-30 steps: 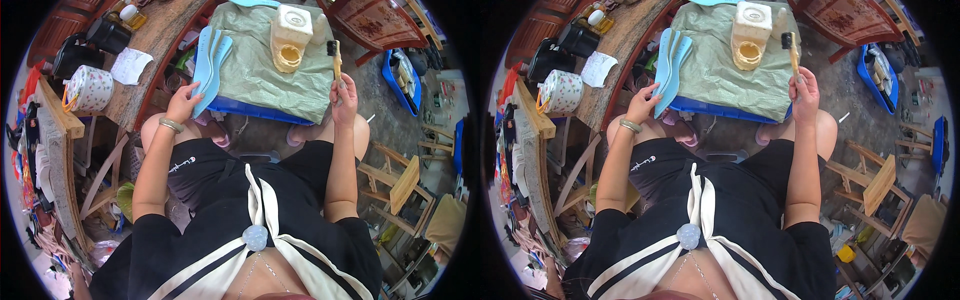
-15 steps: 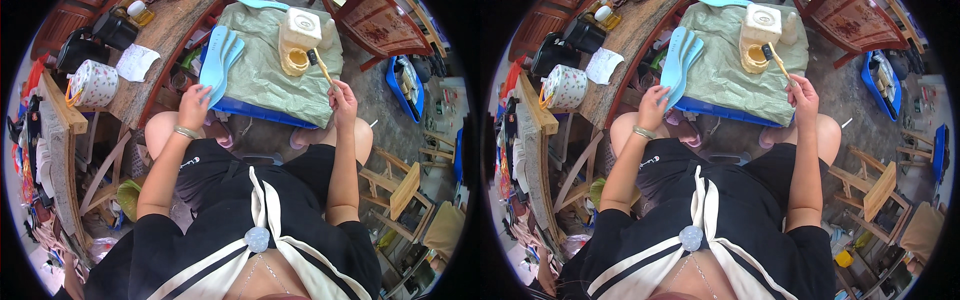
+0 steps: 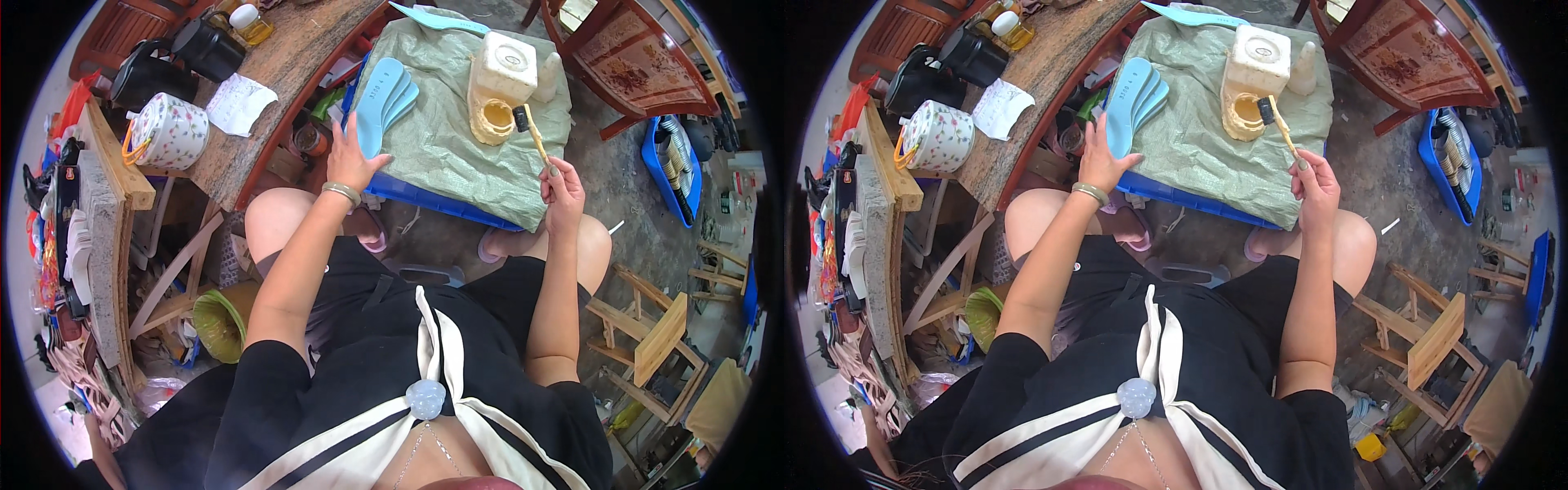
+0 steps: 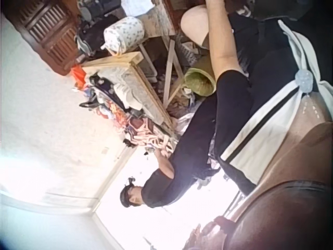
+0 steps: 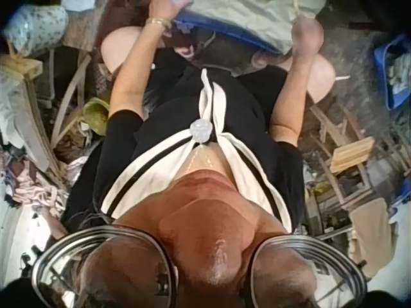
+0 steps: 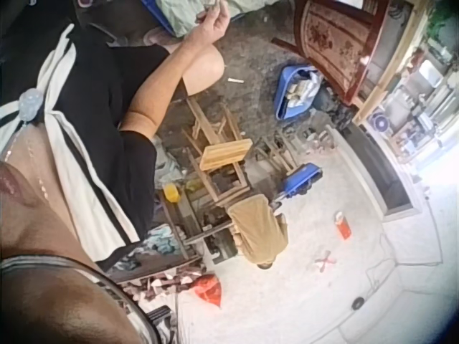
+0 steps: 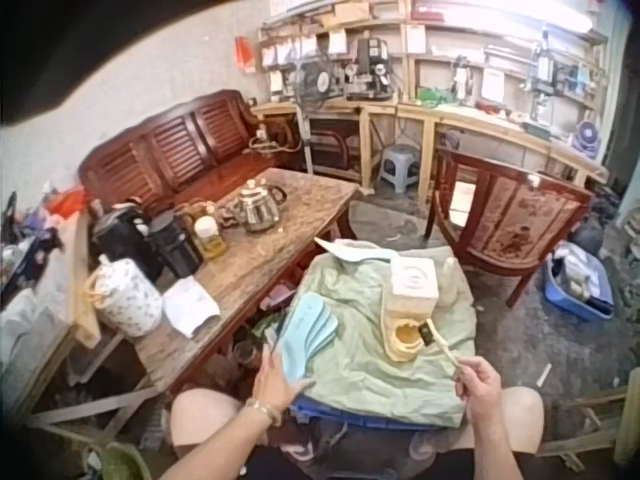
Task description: The person sits on a low stool in a workshop and applies a yellow adhesive to light blue shoe insoles using a brush. They handle the insoles one by one, dipping the brush into a container and spreading the substance on the surface before stacking them.
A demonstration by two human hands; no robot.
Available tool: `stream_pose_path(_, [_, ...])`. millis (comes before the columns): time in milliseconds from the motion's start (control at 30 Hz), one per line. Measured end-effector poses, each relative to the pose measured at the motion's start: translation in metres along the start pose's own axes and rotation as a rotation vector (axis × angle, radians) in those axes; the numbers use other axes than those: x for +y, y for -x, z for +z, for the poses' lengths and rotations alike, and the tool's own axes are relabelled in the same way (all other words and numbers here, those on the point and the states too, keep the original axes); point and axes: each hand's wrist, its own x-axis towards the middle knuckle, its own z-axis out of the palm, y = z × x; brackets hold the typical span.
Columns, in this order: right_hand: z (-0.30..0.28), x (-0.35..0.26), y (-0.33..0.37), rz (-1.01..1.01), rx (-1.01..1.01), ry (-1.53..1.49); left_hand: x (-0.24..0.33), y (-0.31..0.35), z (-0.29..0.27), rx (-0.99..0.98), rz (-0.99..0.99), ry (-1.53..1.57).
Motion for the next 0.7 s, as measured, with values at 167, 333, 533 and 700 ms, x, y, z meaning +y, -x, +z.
stream_pose_path(167, [-0.011, 0.003, 0.002, -0.005, 0.012, 0.003, -0.006, 0.002, 0.006, 0.076, 0.106, 0.071])
stream_pose_path(333, [-0.009, 0.001, 0.003, 0.001, 0.009, 0.01, -0.005, 0.0, -0.009, -0.02, 0.258, -0.027])
stream_pose_path(533, [-0.003, -0.013, -0.002, -0.017, 0.093, 0.107, -0.009, 0.001, -0.039, -0.044, 0.303, -0.195])
stream_pose_path(700, [0.007, -0.038, -0.021, -0.243, 0.042, 0.788, 0.006, 0.015, -0.063, -0.238, 0.327, 0.036])
